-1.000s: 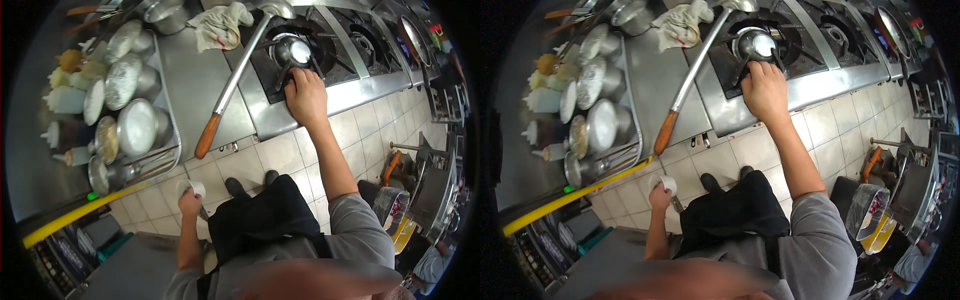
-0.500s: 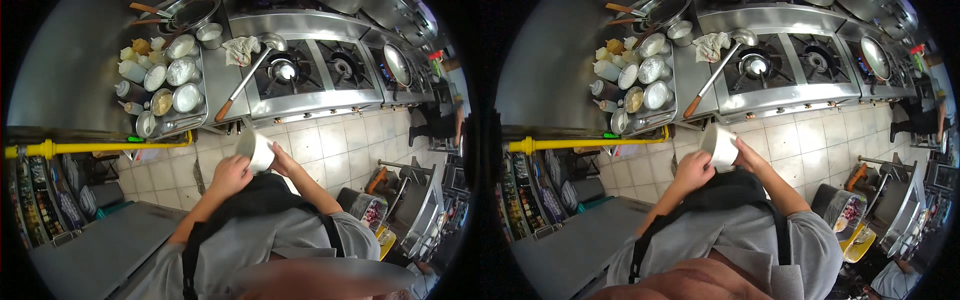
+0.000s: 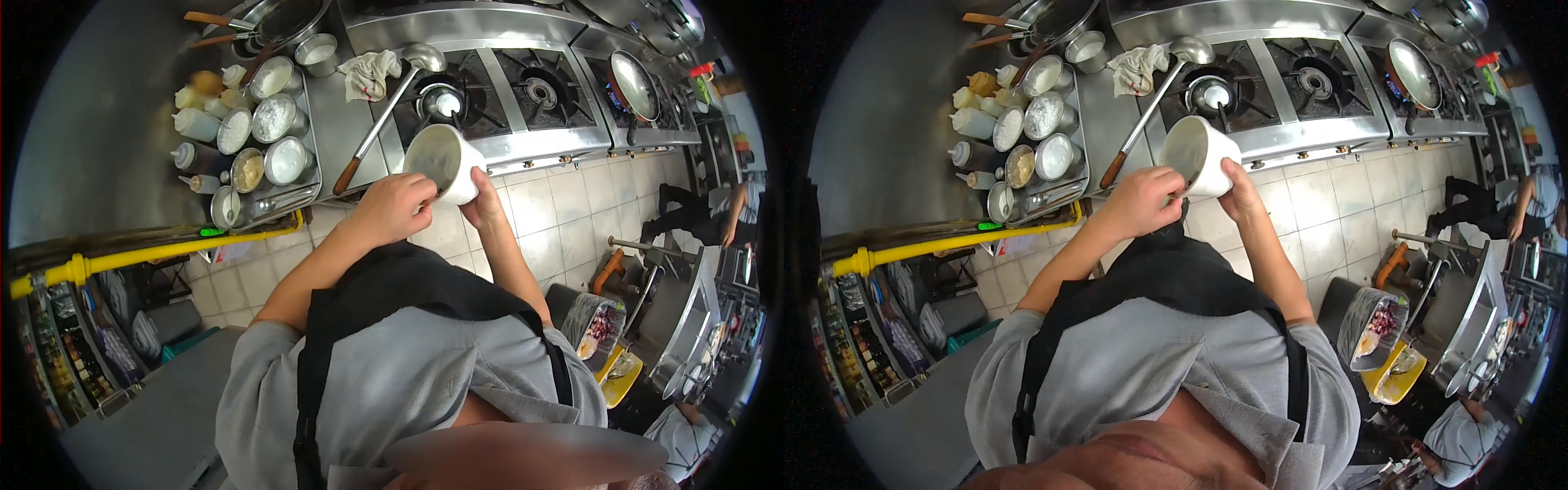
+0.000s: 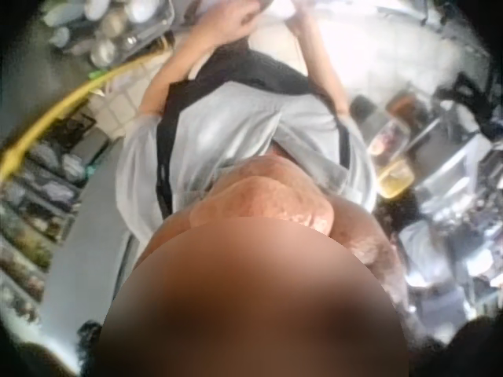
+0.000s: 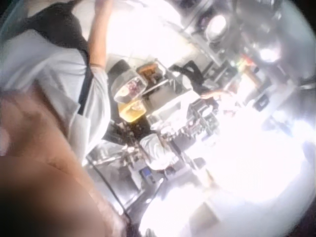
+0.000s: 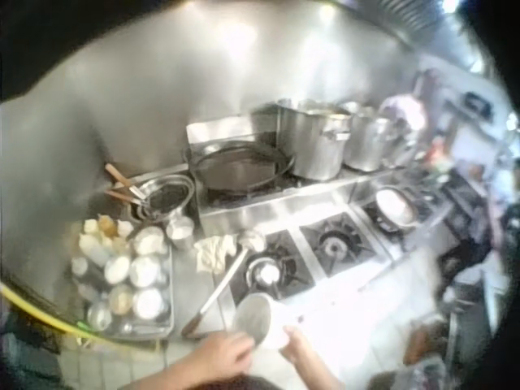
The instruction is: The person pours liquid from a frying pan into a pot, adjusts stove knobs by hand, scrubs the underside of the pan with a scouring pad in a sink, and returns it to a burner.
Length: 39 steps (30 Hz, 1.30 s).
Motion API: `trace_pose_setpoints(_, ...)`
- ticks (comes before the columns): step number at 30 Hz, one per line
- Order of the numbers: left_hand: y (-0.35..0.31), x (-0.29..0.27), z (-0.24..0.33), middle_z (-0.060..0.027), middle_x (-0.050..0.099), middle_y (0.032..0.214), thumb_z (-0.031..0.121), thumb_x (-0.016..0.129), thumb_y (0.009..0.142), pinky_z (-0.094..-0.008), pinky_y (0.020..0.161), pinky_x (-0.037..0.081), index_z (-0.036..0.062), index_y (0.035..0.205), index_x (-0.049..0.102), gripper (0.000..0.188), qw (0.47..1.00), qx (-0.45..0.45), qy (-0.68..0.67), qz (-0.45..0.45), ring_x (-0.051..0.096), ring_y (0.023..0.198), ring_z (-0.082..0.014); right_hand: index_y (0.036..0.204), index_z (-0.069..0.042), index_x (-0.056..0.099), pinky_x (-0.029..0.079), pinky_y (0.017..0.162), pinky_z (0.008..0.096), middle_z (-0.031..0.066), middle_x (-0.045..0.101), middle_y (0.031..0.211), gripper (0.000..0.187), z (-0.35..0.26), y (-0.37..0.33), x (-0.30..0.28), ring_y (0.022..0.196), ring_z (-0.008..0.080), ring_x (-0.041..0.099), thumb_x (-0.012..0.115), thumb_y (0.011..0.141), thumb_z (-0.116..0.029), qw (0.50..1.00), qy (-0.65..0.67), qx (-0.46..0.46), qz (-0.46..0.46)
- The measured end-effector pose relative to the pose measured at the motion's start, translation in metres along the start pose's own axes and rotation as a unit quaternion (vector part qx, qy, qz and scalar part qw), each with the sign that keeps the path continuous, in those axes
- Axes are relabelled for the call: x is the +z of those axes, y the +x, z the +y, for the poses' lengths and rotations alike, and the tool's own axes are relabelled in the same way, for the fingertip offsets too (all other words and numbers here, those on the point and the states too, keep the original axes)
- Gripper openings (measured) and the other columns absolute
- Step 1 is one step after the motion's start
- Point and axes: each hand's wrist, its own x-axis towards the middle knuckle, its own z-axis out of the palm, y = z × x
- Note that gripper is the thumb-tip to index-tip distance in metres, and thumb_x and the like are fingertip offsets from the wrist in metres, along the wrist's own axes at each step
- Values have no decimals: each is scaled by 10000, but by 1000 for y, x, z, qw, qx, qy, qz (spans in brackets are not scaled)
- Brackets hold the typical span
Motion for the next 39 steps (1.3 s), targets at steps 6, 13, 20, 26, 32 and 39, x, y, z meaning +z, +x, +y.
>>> trace_pose_setpoints(6,37,-53,-48,-105,606,768,71,643,763,-383,659,499,40,844,570,113,995,-64,-76,15,622,713,-277,1507,-60,384,386,1144,478,117,520,1455,904,-23,21,-35,1347,291,494,760,823,-515,1000,-8,-15,9)
trace_pose_setpoints(13,49,-71,-199,-84,638,786,140,667,828,-335,687,503,33,915,607,151,965,-239,-81,72,623,724,-207,1450,-38,476,378,1148,497,160,531,1448,682,-38,71,-7,1327,324,506,275,1062,-562,986,99,-26,131)
trace_pose_setpoints(20,37,-61,-248,-154,692,1031,256,724,844,-432,760,535,54,1099,631,338,962,-141,231,35,681,885,-337,1378,-56,555,464,1078,422,107,616,1353,515,-18,127,9,1234,259,587,419,1052,-431,986,115,-3,119)
trace_pose_setpoints(26,48,-66,-202,-168,679,1096,242,670,903,-440,837,526,52,1129,635,297,969,-197,133,62,653,978,-385,1401,-90,522,493,1042,466,103,595,1378,519,8,187,35,1229,257,590,409,1058,-464,994,41,31,100)
trace_pose_setpoints(32,34,-67,-227,-197,705,1037,310,515,1017,-393,847,516,-6,1165,626,367,937,-296,-51,181,684,960,-355,1288,-70,603,577,861,420,65,664,1243,450,42,251,21,1064,224,670,574,1011,-423,986,-16,51,155)
trace_pose_setpoints(39,10,-63,-293,-192,720,1067,394,581,966,-354,870,508,-33,1265,594,521,895,-436,-63,65,694,959,-296,958,-45,720,526,860,498,236,707,983,314,40,264,20,952,426,672,537,923,-297,602,-763,-114,208)
